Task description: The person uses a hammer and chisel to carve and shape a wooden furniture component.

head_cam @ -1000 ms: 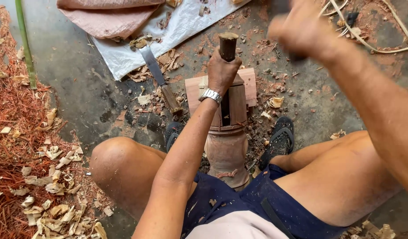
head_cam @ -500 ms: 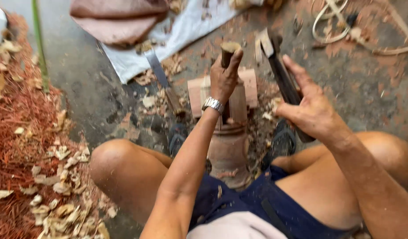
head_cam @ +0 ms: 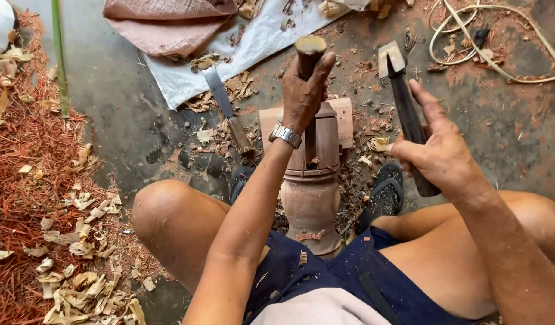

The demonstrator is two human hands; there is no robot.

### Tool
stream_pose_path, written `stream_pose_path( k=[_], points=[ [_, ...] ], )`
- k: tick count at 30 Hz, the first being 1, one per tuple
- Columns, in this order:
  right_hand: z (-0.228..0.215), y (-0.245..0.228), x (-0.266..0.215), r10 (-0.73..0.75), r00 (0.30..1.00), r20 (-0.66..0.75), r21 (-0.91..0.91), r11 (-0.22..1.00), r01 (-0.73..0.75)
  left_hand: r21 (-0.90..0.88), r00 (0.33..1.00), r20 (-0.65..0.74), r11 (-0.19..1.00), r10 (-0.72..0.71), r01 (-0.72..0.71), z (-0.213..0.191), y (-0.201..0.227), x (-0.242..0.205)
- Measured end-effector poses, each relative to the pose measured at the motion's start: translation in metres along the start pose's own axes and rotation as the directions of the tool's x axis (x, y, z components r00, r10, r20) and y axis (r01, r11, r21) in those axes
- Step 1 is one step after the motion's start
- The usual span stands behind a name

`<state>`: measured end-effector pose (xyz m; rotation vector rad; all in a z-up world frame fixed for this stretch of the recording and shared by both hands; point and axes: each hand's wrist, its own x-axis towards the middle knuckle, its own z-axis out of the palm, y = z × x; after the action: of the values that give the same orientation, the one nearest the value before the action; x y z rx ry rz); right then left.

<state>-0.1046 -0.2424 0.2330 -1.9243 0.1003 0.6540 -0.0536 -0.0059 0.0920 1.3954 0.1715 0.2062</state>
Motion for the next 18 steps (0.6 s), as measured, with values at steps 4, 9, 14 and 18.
stream_pose_path(
  k=[4,9,14,18],
  points=[
    [0.003,0.000,0.003,0.017,1.000,0.020,0.001,1.000,-0.017,0.164,0.995,-0.066,0.983,-0.076,0.086,-0.004,-0.029,-0.003],
    [0.003,-0.018,0.006,0.012,0.999,0.030,-0.068,0.998,-0.010,0.514,0.981,0.032,0.839,0.191,-0.180,-0.006,-0.067,-0.003],
    [-0.006,-0.083,0.016,-0.365,0.931,0.008,-0.218,0.908,0.357,0.333,1.000,-0.023,0.942,-0.017,0.024,0.006,-0.048,-0.004],
    [-0.002,-0.056,0.073,-0.479,0.877,-0.040,-0.268,0.851,0.453,0.289,0.997,-0.055,0.955,-0.058,0.072,0.005,-0.046,0.001]
  ],
)
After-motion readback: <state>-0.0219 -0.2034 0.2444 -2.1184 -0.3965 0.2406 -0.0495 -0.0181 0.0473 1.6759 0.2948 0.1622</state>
